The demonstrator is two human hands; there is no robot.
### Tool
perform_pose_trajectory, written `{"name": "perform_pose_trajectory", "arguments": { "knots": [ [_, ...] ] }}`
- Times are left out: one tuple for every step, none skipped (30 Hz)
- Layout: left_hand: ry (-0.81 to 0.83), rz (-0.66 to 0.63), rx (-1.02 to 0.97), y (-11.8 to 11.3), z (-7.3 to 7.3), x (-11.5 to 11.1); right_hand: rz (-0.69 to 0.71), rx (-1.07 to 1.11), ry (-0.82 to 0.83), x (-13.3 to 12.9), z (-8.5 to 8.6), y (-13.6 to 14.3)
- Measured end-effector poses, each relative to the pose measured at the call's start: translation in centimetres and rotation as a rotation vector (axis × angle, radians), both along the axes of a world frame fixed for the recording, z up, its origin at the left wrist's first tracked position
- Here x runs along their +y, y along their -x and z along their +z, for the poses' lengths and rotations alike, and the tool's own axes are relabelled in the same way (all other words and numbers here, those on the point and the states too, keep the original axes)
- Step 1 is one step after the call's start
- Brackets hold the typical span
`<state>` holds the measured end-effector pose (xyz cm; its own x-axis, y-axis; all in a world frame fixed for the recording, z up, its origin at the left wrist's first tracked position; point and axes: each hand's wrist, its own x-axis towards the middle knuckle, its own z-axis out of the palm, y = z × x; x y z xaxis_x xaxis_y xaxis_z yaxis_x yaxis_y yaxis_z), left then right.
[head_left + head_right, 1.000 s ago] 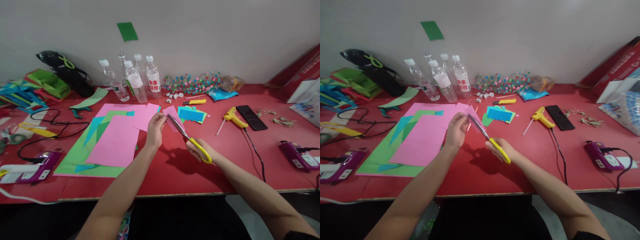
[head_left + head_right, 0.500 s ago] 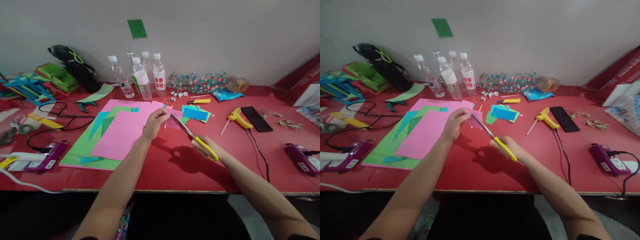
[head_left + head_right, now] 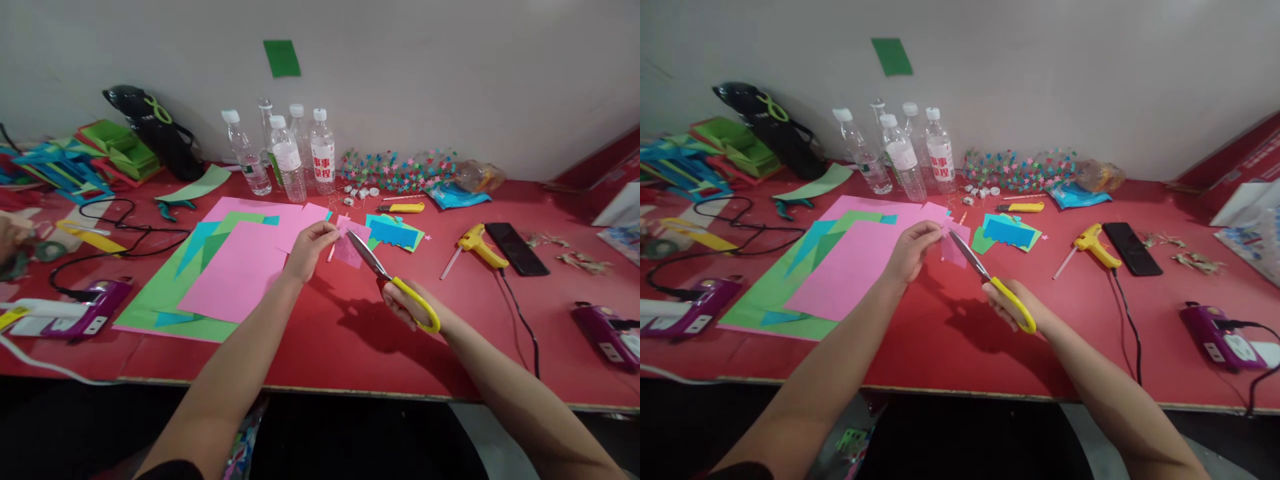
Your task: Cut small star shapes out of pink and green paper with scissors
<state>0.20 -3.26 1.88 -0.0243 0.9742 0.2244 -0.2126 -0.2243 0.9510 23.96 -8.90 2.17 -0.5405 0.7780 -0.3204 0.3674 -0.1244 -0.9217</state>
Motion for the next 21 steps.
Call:
{"name": "perform_pose_trajectory", "arguments": {
  "knots": [
    [0.022,0.009,-0.040,-0.2,-0.1,0.0,-0.012,0.000,0.006,0.0,-0.2,0.1],
    [0.051,0.009,-0.080,-0.5,-0.2,-0.1,-0.018,-0.003,0.008,0.0,-0.4,0.2],
    [0.085,0.006,-0.118,-0.8,-0.3,-0.2,-0.021,-0.007,0.004,0.0,-0.6,0.3],
    [0.120,0.006,-0.153,-1.1,-0.4,-0.3,-0.019,-0.012,0.000,0.0,-0.7,0.4],
    [0.152,0.012,-0.182,-1.4,-0.4,-0.4,-0.017,-0.016,-0.001,-0.1,-0.8,0.5],
    [0.177,0.028,-0.205,-1.7,-0.4,-0.6,-0.017,-0.020,0.000,-0.1,-0.9,0.6],
    [0.190,0.049,-0.221,-1.9,-0.5,-0.7,-0.018,-0.022,0.002,-0.2,-0.9,0.7],
    [0.189,0.070,-0.227,-2.1,-0.6,-0.8,-0.020,-0.021,0.002,-0.2,-0.9,0.8],
    [0.174,0.086,-0.221,-2.2,-0.7,-0.9,-0.026,-0.018,0.001,-0.2,-0.9,0.9],
    [0.150,0.099,-0.206,-2.2,-0.8,-0.9,-0.031,-0.013,-0.002,-0.3,-0.9,1.0],
    [0.120,0.107,-0.187,-2.2,-0.9,-0.9,-0.034,-0.006,-0.007,-0.3,-0.9,1.0],
    [0.090,0.113,-0.166,-2.2,-1.0,-0.9,-0.034,0.001,-0.012,-0.3,-0.9,1.0],
    [0.064,0.118,-0.147,-2.1,-1.0,-0.9,-0.037,0.007,-0.018,-0.3,-0.8,1.0],
    [0.042,0.121,-0.130,-2.0,-0.9,-0.9,-0.039,0.009,-0.021,-0.3,-0.7,0.9],
    [0.024,0.119,-0.112,-1.9,-0.7,-0.9,-0.037,0.009,-0.023,-0.3,-0.6,0.8],
    [0.007,0.112,-0.086,-1.8,-0.6,-1.0,-0.027,0.008,-0.026,-0.3,-0.5,0.7],
    [-0.011,0.102,-0.052,-1.7,-0.3,-1.0,-0.017,0.006,-0.030,-0.3,-0.4,0.6],
    [-0.030,0.090,-0.015,-1.6,-0.1,-1.1,-0.005,0.000,-0.036,-0.2,-0.3,0.4],
    [-0.048,0.077,0.015,-1.5,0.1,-1.2,0.007,-0.007,-0.043,-0.2,-0.3,0.3],
    [-0.060,0.062,0.035,-1.4,0.3,-1.3,0.015,-0.014,-0.050,-0.1,-0.3,0.1],
    [-0.068,0.047,0.045,-1.3,0.4,-1.4,0.020,-0.018,-0.056,-0.1,-0.3,0.0]
  ]
}}
